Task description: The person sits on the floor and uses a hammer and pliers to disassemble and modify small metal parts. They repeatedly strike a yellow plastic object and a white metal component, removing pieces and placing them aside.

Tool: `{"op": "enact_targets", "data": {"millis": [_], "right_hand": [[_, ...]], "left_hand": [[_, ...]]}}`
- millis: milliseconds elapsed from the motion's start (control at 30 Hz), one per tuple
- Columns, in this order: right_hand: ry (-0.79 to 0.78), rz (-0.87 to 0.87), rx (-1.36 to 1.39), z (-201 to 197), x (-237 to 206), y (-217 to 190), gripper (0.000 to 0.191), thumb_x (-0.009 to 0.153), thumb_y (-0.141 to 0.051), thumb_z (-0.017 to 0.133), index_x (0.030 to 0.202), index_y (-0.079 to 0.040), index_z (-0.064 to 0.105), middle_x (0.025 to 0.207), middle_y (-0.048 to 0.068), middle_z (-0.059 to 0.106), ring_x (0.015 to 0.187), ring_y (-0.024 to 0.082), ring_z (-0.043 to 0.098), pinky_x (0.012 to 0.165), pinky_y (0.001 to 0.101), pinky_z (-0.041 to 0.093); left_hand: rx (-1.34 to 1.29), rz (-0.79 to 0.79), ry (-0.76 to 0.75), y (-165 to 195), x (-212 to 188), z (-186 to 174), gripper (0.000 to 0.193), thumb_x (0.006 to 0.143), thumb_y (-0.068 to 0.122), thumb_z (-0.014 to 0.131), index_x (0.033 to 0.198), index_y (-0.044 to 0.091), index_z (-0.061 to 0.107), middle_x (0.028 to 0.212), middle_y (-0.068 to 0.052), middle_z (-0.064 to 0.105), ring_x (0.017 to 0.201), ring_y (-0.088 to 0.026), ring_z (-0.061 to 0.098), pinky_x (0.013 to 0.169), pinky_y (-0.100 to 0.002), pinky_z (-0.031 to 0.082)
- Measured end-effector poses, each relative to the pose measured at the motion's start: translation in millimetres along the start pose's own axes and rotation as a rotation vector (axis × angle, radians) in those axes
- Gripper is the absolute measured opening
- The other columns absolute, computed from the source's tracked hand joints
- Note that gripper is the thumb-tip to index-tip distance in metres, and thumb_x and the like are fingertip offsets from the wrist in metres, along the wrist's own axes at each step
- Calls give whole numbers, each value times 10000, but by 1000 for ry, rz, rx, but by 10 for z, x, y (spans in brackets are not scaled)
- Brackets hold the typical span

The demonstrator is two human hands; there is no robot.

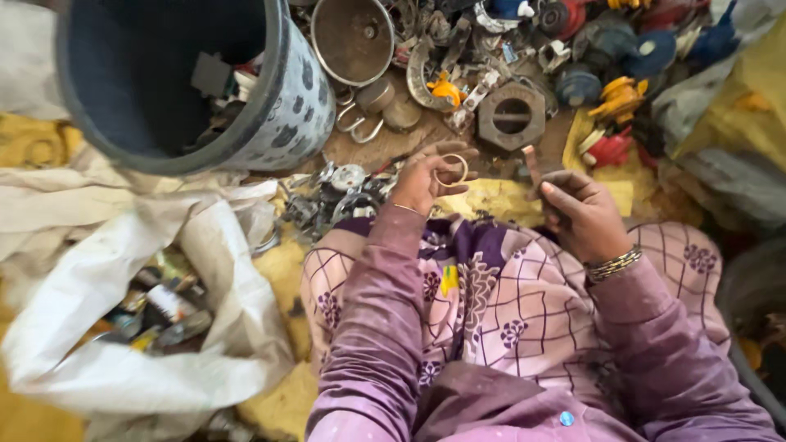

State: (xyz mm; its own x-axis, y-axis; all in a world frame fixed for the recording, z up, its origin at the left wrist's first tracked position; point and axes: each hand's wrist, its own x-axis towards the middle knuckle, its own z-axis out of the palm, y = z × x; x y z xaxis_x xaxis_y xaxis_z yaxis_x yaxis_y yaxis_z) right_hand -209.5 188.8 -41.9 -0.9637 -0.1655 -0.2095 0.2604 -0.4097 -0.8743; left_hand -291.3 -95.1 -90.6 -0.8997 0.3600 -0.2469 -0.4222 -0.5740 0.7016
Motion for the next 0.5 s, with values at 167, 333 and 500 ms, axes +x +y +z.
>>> {"op": "enact_targets", "data": {"millis": [167,333,500], "right_hand": [[30,-130,-90,-129,-207,67,122,959,-40,711,1081,-38,710,816,-16,629,654,49,529,551,205,406],[60,-400,-417,-295,-224,295,143,952,-1,753,1089,-38,735,876,-60,639,716,11,499,620,178,382],[42,-520,-467,-407,-245,532,196,954,26,750,1139,-40,742,912,-72,611,768,5,493,662,173,390]], "left_hand": [[-25,79,47,-401,-475,319,254,1006,156,607,1193,5,690,1085,-120,730,878,-232,754,717,-353,646],[17,-4,141,-937,-630,440,254,946,200,744,1159,64,722,912,-35,733,734,-146,705,582,-313,591],[133,106,197,-1138,-522,441,325,935,245,795,1162,19,739,944,-53,761,710,-106,687,576,-250,560]]}}
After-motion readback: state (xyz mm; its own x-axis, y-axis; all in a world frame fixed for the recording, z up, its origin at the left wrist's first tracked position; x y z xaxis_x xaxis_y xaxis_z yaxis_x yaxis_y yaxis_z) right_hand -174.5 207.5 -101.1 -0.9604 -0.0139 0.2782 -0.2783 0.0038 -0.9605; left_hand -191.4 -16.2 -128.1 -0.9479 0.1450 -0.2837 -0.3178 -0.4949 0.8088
